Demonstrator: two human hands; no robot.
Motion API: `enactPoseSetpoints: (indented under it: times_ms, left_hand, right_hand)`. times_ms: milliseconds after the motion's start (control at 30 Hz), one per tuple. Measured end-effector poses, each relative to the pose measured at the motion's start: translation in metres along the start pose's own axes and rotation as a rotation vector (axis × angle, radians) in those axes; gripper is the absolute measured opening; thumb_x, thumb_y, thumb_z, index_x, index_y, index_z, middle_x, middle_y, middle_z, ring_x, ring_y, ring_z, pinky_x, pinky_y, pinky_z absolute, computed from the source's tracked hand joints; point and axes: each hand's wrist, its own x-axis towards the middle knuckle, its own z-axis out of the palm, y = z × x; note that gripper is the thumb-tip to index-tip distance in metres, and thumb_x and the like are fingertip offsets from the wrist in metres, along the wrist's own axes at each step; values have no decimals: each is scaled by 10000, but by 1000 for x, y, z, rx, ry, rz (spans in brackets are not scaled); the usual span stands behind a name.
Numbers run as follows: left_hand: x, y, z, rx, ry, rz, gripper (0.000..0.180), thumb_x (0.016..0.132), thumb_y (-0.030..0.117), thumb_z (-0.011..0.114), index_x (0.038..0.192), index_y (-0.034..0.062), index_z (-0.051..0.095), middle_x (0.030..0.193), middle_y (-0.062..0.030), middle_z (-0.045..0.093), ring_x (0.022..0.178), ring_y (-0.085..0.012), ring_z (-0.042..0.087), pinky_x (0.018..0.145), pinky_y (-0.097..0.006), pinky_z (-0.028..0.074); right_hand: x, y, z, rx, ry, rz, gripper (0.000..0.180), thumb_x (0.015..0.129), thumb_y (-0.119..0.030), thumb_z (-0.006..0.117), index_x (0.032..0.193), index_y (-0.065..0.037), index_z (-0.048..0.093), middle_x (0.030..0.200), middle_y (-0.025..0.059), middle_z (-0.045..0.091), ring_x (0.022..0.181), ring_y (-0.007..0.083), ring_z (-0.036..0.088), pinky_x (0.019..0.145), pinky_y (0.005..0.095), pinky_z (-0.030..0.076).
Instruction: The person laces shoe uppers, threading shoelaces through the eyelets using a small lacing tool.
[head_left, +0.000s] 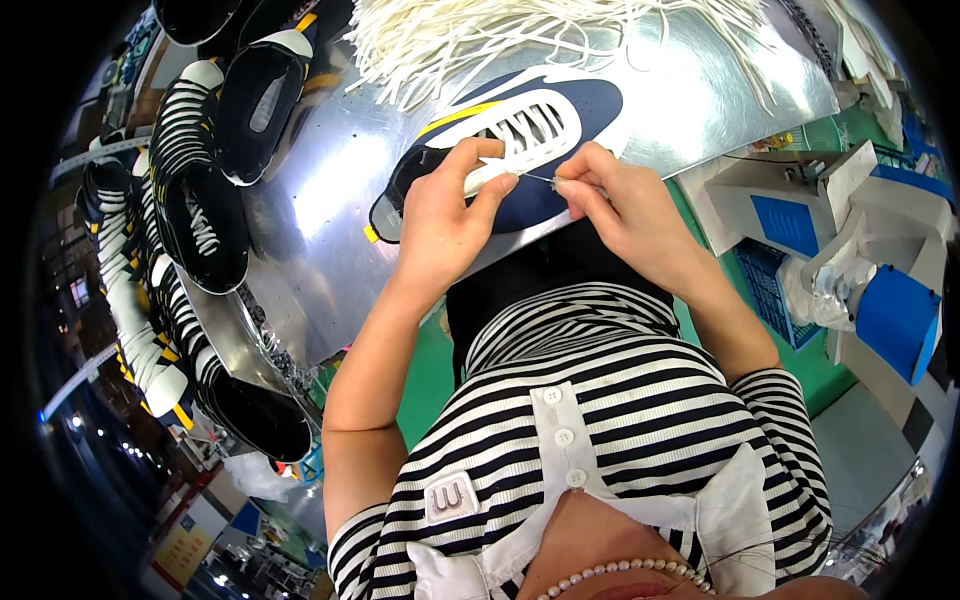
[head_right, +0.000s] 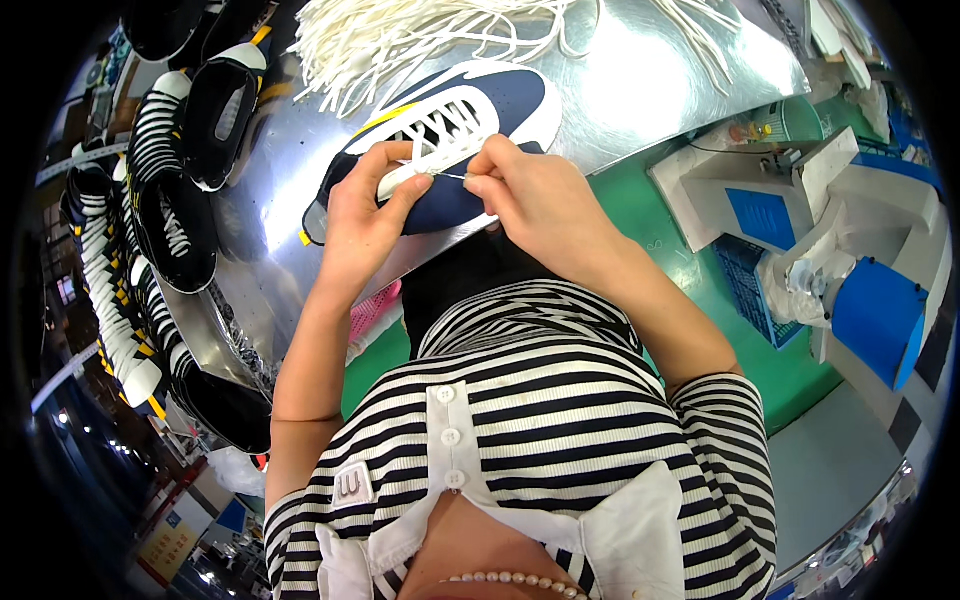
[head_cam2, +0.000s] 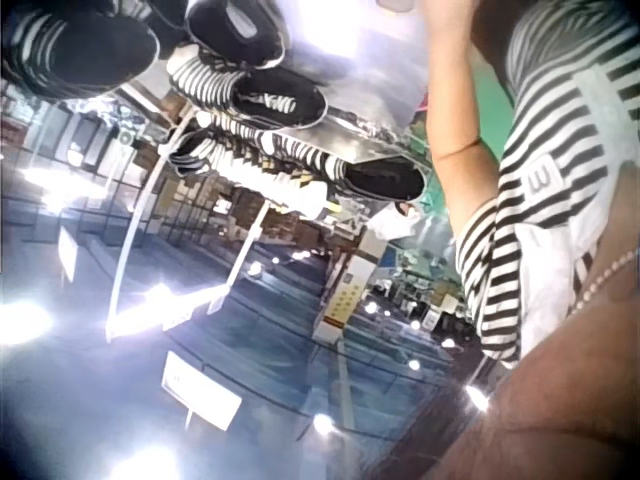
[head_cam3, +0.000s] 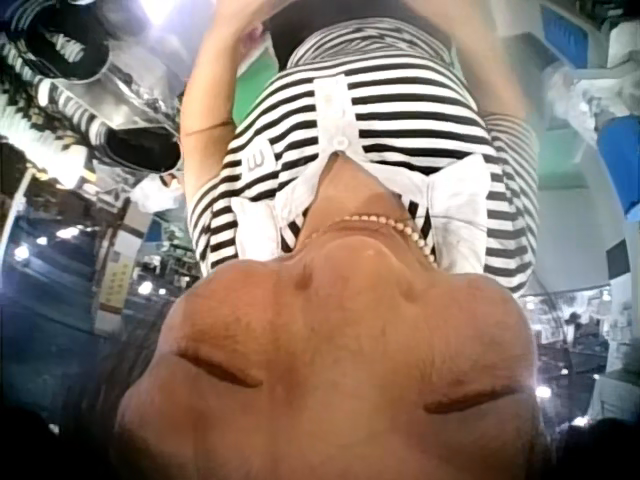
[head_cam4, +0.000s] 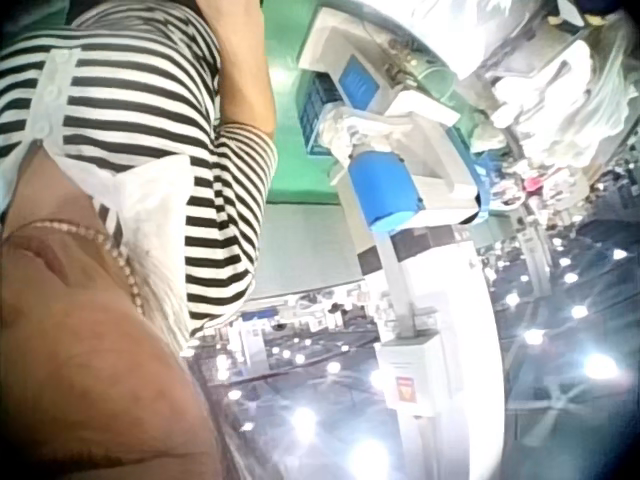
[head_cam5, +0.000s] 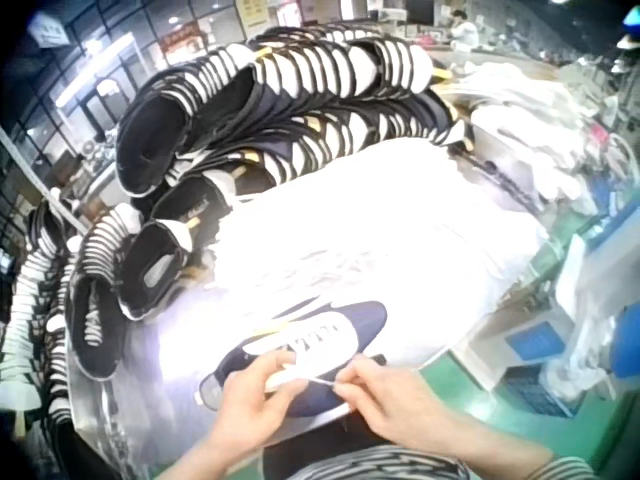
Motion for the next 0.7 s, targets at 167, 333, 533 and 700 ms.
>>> enactPoseSetpoints:
  times_ms: [167, 333, 533, 700]
  left_hand:
    - [5, -1, -3, -2, 13, 60, 249, 853, 180, 661, 1046, 30, 612, 861, -187, 677, 775, -325, 665, 698, -353, 495]
    - [16, 25, 3, 72, 9, 194, 257, 856, 134, 669, 1060, -17, 633, 916, -169, 682, 796, -179, 637, 752, -288, 488]
    - [-1, -9, -5, 155, 57, 336, 209, 877, 93, 577, 1033, -36, 626, 831, -240, 658, 739, -391, 664, 665, -419, 509]
    - [-11, 8, 19, 353, -13, 312, 392, 809, 138, 705, 1153, -9, 589, 901, -166, 689, 826, -288, 669, 752, -376, 509]
  right_hand:
    - [15, 5, 0, 25, -13, -15, 140, 918, -152, 560, 908, -15, 538, 656, 116, 617, 615, 290, 625, 575, 376, 466]
    - [4, -1, -19, -144, 84, 41, 116, 908, -164, 547, 923, -50, 546, 710, 175, 628, 684, 365, 631, 595, 445, 475]
    - [28, 14, 24, -259, -89, 80, 141, 882, -195, 505, 925, -63, 533, 770, 217, 614, 692, 365, 633, 589, 450, 490]
    - [21, 29, 34, -237, 119, -213, 171, 892, -199, 491, 935, -34, 507, 716, 181, 617, 664, 373, 630, 552, 435, 479]
